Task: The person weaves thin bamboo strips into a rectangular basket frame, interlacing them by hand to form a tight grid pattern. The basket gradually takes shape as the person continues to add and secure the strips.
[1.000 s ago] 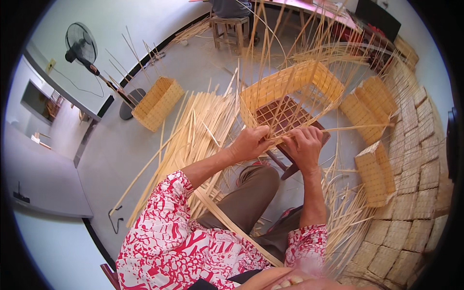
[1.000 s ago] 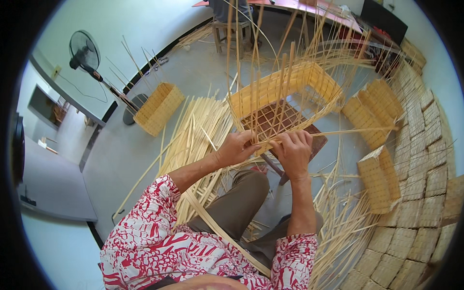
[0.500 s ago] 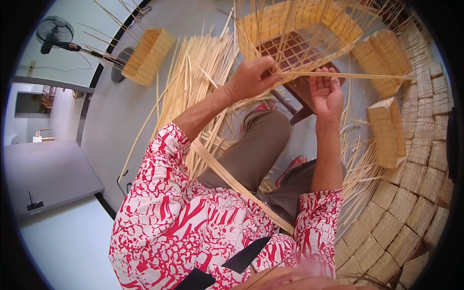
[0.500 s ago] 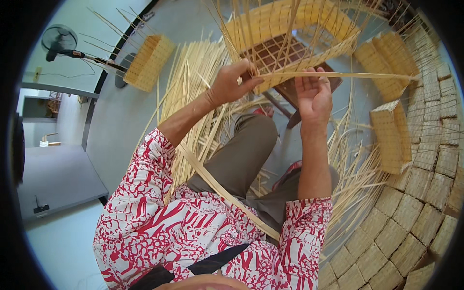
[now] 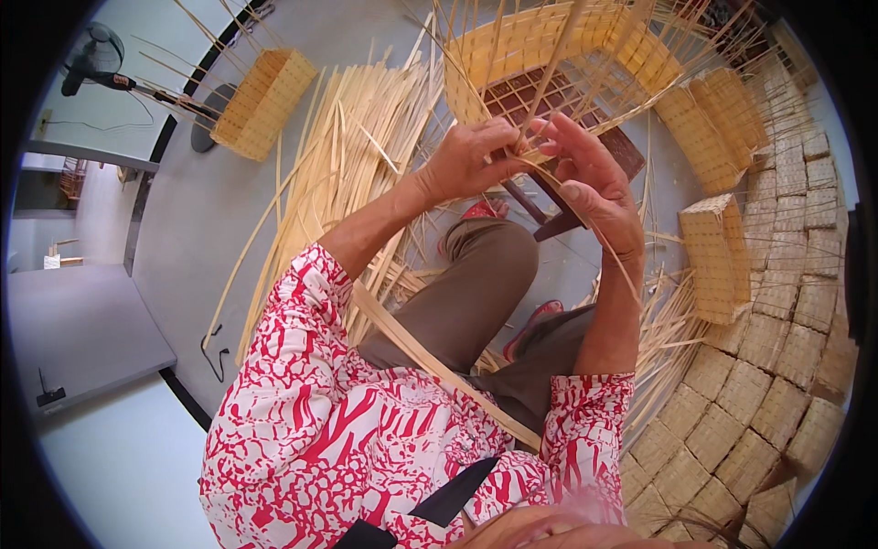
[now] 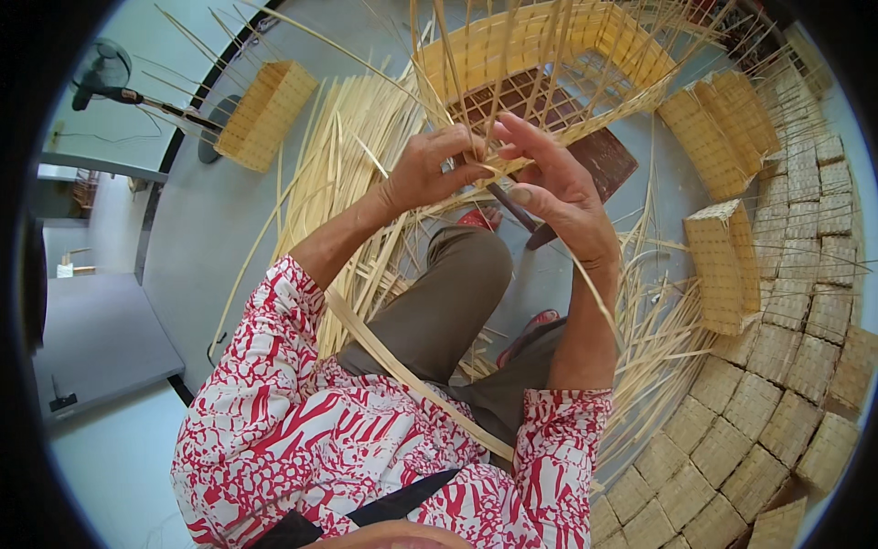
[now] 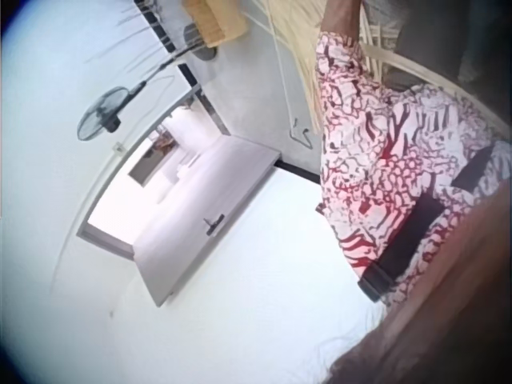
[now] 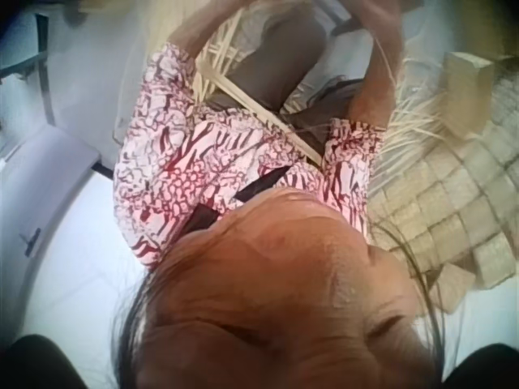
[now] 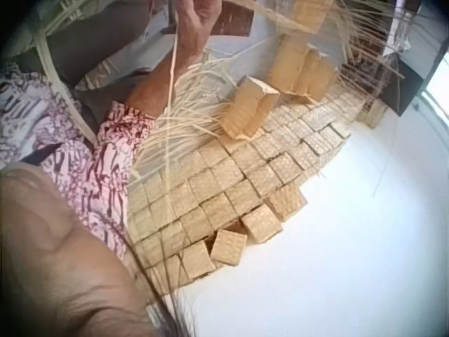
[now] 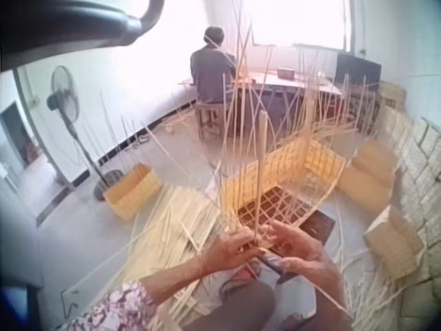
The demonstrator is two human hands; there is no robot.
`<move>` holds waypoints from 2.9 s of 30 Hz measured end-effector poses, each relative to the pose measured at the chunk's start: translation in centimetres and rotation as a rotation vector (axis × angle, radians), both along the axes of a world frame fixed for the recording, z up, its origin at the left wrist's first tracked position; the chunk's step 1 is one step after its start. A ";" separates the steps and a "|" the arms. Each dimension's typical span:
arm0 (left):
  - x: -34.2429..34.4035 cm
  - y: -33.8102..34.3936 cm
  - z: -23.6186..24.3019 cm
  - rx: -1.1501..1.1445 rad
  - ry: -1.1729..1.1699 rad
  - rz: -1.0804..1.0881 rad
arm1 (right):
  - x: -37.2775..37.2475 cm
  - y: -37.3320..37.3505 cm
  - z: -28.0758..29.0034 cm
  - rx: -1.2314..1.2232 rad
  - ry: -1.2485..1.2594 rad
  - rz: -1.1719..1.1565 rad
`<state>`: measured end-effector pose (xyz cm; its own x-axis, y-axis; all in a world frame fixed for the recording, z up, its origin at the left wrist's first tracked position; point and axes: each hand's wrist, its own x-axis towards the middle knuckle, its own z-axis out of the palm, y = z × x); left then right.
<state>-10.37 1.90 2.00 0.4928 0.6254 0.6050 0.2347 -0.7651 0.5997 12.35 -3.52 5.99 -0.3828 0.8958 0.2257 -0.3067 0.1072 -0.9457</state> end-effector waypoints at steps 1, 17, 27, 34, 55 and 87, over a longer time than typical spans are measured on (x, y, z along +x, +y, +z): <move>0.0 0.2 -0.1 0.015 -0.004 -0.002 | -0.2 0.0 0.0 0.048 -0.039 0.002; -0.5 -0.1 -0.5 -0.061 -0.043 0.037 | -2.5 0.4 -1.0 0.127 -0.089 -0.589; 0.7 -0.3 -0.7 0.014 -0.124 0.108 | 0.3 1.5 -3.7 -0.273 0.439 -0.563; 0.6 0.1 -0.6 -0.060 -0.086 0.119 | 0.1 0.9 -3.9 -0.320 0.452 -0.587; -4.4 4.3 3.8 -0.320 0.351 -0.004 | -0.6 -0.3 -3.6 -0.145 -0.052 -0.448; -5.7 2.0 -0.6 -0.278 -0.138 0.164 | 2.6 1.7 -8.9 -0.246 0.534 -0.617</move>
